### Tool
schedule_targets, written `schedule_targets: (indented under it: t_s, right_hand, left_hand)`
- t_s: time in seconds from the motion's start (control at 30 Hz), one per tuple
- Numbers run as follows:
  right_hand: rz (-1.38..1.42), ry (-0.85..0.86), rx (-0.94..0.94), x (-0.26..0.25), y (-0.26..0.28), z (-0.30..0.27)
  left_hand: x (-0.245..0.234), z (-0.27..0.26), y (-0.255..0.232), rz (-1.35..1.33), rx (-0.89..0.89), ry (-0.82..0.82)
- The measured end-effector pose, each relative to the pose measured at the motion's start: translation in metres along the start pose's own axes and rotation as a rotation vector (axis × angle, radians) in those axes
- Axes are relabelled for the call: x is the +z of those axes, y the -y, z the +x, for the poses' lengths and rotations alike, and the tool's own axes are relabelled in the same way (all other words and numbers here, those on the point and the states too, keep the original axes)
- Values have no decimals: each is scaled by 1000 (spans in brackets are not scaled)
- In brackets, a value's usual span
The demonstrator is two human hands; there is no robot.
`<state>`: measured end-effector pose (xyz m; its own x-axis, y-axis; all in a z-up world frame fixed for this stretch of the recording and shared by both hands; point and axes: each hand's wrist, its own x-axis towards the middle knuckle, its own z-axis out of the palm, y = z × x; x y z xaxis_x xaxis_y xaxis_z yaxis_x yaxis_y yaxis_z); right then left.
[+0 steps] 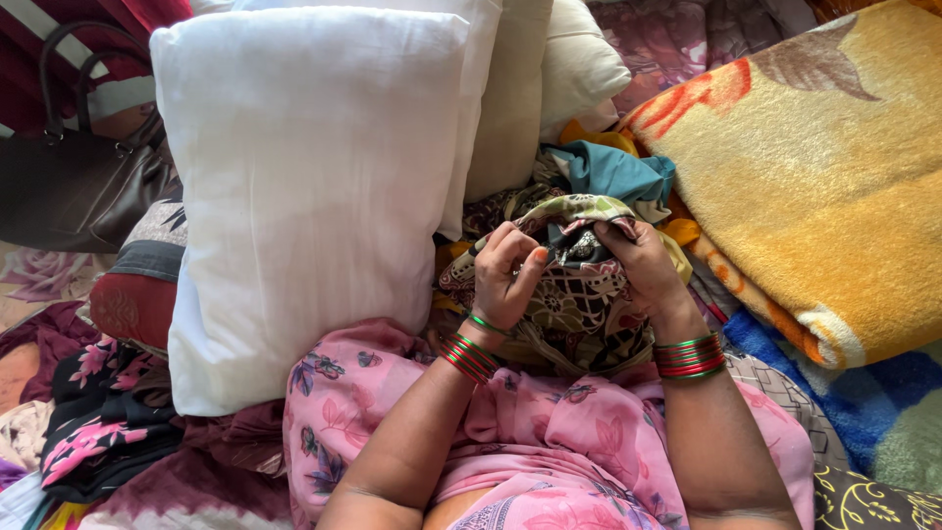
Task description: The person sits on a bed and hand-sews a patterned pillowcase, repeatedly pulling thread through the fabric and adjusting the opening. The person then places a white pillow into the pillowcase and smooths the cover.
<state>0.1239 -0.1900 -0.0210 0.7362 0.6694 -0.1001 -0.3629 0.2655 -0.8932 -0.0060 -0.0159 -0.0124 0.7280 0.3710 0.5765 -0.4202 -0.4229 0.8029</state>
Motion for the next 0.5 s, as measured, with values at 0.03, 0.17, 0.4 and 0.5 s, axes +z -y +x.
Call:
schedule_targets:
  t_s: [0.03,0.17,0.4,0.5]
  right_hand:
    - [-12,-18,-3,0,-1,0]
    - [-83,-49,-22,-4,-11,4]
    - [-107,-90,-3,-8,-24,5]
    - [-56,-51,17,-6,-25,6]
  left_hand:
    - [0,1,-4,10,5,14]
    - [1,7,-22,94,89,106]
    - [7,4,-18,364,149,130]
    - [6,3,-14,382,137,106]
